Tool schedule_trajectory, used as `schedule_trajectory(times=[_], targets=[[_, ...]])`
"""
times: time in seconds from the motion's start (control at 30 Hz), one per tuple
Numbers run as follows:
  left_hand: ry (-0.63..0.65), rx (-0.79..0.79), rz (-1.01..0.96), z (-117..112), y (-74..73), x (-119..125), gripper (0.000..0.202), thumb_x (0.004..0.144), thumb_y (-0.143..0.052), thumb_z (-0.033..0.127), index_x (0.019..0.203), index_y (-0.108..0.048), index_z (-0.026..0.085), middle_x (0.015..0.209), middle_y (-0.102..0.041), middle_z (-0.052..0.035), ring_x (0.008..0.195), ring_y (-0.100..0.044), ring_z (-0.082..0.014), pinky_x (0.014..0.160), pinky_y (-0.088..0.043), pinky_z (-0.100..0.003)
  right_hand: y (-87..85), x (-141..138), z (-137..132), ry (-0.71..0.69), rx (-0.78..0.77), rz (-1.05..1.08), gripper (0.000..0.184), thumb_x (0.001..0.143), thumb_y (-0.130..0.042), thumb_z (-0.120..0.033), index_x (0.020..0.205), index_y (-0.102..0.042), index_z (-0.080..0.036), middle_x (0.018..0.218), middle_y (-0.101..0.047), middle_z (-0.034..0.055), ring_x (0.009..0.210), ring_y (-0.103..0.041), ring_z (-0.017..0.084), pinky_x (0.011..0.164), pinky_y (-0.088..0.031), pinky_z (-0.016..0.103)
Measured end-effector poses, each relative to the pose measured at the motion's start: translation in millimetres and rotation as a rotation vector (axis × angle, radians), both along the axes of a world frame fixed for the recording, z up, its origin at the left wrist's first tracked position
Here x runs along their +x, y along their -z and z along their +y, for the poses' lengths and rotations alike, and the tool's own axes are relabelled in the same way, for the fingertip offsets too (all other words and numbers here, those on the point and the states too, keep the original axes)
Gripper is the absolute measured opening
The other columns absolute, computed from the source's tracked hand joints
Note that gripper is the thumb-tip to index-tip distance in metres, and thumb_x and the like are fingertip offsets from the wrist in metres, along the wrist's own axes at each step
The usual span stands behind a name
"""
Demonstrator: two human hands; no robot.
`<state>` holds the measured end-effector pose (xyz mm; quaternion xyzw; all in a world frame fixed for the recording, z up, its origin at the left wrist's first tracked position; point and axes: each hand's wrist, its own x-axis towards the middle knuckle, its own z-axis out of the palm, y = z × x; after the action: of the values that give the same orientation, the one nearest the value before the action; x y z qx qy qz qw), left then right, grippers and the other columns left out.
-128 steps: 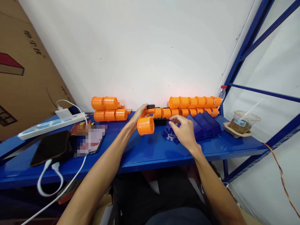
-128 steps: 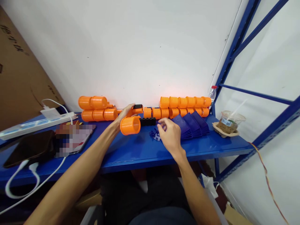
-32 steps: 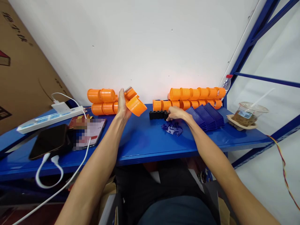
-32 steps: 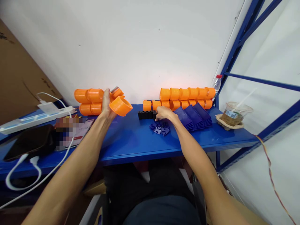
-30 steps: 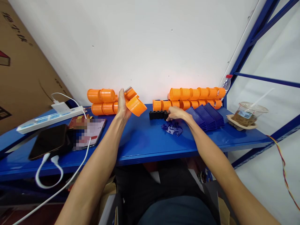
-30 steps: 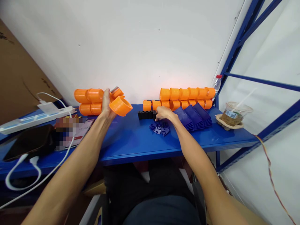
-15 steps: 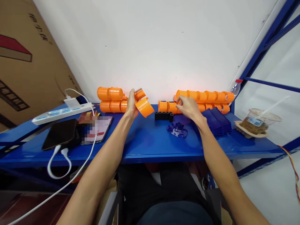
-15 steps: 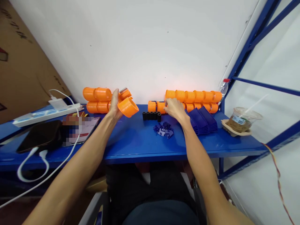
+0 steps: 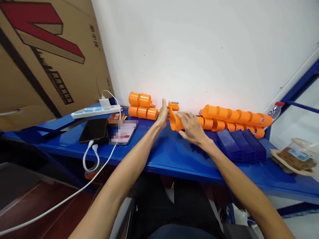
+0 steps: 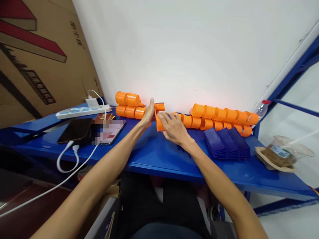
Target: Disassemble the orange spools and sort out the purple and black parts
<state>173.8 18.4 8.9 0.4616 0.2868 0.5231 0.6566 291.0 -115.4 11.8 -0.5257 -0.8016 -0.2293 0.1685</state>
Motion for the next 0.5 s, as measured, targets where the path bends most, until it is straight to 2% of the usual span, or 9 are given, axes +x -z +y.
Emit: schedule_trajectory(times=[0.07, 0.1, 0.2, 0.27, 0.37, 0.5], targets=[[-0.01, 0.015, 0.137, 0, -3.0, -3, 0.058, 0.109, -0.019, 0.057, 0.087, -0.057, 0.019, 0.063, -0.06, -0.0025, 0.058, -0.064, -0.0177, 0.06, -0.051, -0.027, -10.8, 7, 11, 0.009, 0.057, 0.082, 0.075, 0.089, -0.063, -0.026, 0.16, -0.039, -0.018, 0.15, -0.055, 0.0183, 0.135, -0.046, 0.042, 0.112, -0.04, 0.059], [-0.029, 0.061, 0.258, -1, -3.4, -5, 0.054, 0.11, -0.018, 0.051, 0.09, -0.057, 0.019, 0.067, -0.063, -0.0044, 0.063, -0.067, -0.0188, 0.063, -0.053, -0.028, -18.1, 10, 19, 0.011, 0.085, 0.128, 0.076, 0.089, -0.064, -0.03, 0.16, -0.038, -0.02, 0.15, -0.056, 0.0178, 0.135, -0.047, 0.042, 0.112, -0.04, 0.059], [-0.131, 0.277, 0.629, -4, -0.1, -8, 0.03, 0.105, -0.041, 0.037, 0.097, -0.062, 0.018, 0.089, -0.074, -0.0118, 0.09, -0.075, -0.0253, 0.08, -0.055, -0.035, -46.4, 14, 60, 0.009, 0.097, 0.245, 0.079, 0.088, -0.069, -0.038, 0.159, -0.041, -0.019, 0.15, -0.055, 0.0175, 0.135, -0.049, 0.04, 0.112, -0.042, 0.056], [-0.188, 0.492, 0.874, -7, 3.9, -8, 0.02, 0.099, -0.053, 0.034, 0.099, -0.067, 0.019, 0.102, -0.077, -0.0158, 0.105, -0.074, -0.0312, 0.09, -0.053, -0.04, -67.1, 8, 94, 0.007, 0.013, 0.3, 0.079, 0.085, -0.074, -0.041, 0.155, -0.048, -0.015, 0.147, -0.057, 0.018, 0.131, -0.054, 0.036, 0.11, -0.045, 0.049], [-0.147, 0.815, 1.202, -11, 8.0, -7, 0.027, 0.101, -0.05, 0.037, 0.104, -0.071, 0.02, 0.11, -0.077, -0.0171, 0.111, -0.072, -0.0342, 0.09, -0.051, -0.041, -91.6, -8, 139, -0.013, -0.184, 0.358, 0.076, 0.078, -0.083, -0.04, 0.144, -0.06, -0.01, 0.139, -0.065, 0.0167, 0.121, -0.062, 0.031, 0.104, -0.048, 0.04], [-0.068, 0.928, 1.309, -12, 8.8, -5, 0.036, 0.104, -0.044, 0.04, 0.109, -0.073, 0.02, 0.113, -0.078, -0.0166, 0.108, -0.074, -0.0334, 0.084, -0.051, -0.038, -104.0, -33, 177, 0.043, -0.312, 0.369, 0.073, 0.076, -0.087, -0.033, 0.141, -0.063, -0.01, 0.141, -0.067, 0.0172, 0.121, -0.063, 0.029, 0.101, -0.049, 0.036]])
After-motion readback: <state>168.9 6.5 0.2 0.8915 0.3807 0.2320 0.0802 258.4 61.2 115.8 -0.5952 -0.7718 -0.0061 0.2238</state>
